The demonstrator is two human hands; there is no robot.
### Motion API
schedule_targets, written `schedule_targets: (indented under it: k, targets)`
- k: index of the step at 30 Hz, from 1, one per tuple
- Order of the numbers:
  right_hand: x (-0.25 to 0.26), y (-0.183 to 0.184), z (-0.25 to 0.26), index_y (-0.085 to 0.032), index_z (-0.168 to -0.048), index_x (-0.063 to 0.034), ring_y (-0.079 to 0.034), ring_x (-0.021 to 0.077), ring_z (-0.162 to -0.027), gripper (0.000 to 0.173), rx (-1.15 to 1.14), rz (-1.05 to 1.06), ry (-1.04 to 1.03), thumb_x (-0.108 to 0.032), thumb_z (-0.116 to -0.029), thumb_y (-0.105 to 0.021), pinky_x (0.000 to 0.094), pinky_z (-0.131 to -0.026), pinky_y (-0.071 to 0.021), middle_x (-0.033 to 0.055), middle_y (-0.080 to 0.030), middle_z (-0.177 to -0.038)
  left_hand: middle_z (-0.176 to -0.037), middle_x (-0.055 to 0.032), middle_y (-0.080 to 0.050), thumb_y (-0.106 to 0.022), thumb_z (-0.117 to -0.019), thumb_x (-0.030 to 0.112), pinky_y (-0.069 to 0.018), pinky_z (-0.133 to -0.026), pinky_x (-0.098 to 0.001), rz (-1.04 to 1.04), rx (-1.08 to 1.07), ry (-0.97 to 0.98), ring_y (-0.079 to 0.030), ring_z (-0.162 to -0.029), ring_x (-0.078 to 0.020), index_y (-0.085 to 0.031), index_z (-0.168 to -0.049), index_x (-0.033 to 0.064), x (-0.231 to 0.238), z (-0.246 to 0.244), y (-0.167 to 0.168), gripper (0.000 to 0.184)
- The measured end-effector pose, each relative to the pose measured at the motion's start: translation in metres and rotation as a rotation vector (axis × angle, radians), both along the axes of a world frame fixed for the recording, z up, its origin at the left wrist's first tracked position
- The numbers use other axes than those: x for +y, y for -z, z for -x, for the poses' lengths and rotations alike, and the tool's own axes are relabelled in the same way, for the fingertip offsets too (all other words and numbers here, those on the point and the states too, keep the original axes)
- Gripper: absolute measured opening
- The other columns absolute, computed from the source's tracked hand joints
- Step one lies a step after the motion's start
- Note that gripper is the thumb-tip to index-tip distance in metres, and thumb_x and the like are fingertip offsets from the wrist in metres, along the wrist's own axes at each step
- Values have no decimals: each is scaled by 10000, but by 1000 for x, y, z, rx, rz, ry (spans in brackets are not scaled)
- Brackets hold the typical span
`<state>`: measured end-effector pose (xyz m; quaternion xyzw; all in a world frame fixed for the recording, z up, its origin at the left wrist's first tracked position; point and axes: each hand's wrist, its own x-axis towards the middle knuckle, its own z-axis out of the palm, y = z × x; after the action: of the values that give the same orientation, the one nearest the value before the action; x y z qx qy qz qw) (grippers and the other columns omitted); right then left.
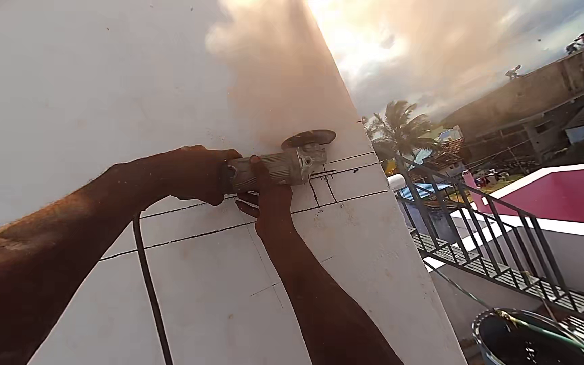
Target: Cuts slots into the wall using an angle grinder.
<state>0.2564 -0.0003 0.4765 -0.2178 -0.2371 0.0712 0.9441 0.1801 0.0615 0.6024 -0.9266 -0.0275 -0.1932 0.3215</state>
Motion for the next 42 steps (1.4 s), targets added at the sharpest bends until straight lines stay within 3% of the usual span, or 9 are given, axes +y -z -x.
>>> schedule_targets:
  k: [10,17,21,24,30,34,36,39,42]
  targets:
    - [-30,14,36,-475,-1406,-144,-708,262,-801,575,-124,-2,52,-414,-959,-715,408,-675,-608,171,-676,-1042,-830,-131,-696,-897,-740,220,-528,-661,-598,4,-192,75,-690,-795,-365,-545,-1397,242,-14,46,34,746]
    - [-60,125,25,-436,-1424,-156,-677,179,-1015,796,-132,106,453,-566,-840,-787,401,-821,-593,66,-667,-1164,-917,-146,-704,-805,-824,348,-567,-642,-524,325,-610,334,-706,-765,-340,-604,-1356,61,-43,11,225,637]
    - [-105,197,-21,-498,-1296,11,-710,233,-927,717,-141,229,552,-264,-765,-894,412,-790,-629,151,-690,-1035,-1182,-133,-704,-740,-817,432,-598,-766,-502,575,-426,378,-719,-980,-304,-525,-1455,31,-81,-26,316,784]
    - [-141,224,-41,-535,-1243,36,-716,255,-902,642,-144,362,529,-233,-761,-864,429,-784,-628,170,-698,-1005,-1302,-148,-630,-784,-751,446,-593,-829,-486,819,-256,424,-678,-1079,-296,-350,-1571,40,-103,-35,352,1013]
    - [-186,217,-60,-521,-1263,18,-729,308,-956,717,-248,525,426,-259,-714,-889,471,-822,-631,187,-712,-1056,-1431,-192,-539,-834,-741,514,-561,-982,-487,1109,27,649,-629,-1210,-317,-184,-1628,44,-108,-41,360,1196]
    - [-201,163,-30,-567,-1272,-66,-737,267,-829,697,-245,739,543,-211,-657,-860,422,-703,-638,138,-721,-986,-1397,-52,-614,-615,-868,710,-483,-1014,-541,661,-356,635,-575,-1288,-272,-581,-1443,224,-30,-41,327,753]
    - [-207,133,-14,-574,-1274,-83,-719,223,-803,602,-248,808,635,-83,-719,-807,376,-677,-622,112,-707,-981,-1343,-121,-639,-628,-900,620,-474,-995,-591,379,-741,649,-597,-1253,-348,-693,-1304,186,44,-37,296,597]
    - [-218,106,-21,-573,-1265,-92,-704,237,-822,515,-245,873,709,-47,-802,-793,407,-686,-609,121,-688,-1002,-1500,-248,-489,-564,-901,651,-315,-1120,-672,234,-908,505,-422,-1423,-462,-591,-1404,90,151,-39,264,753]
    - [-222,91,-30,-585,-1245,-99,-705,232,-775,474,-216,875,702,-89,-812,-778,403,-655,-610,116,-693,-964,-1649,-203,-319,-405,-938,716,-206,-1201,-633,119,-880,422,-264,-1535,-416,-451,-1548,112,203,-46,269,859]
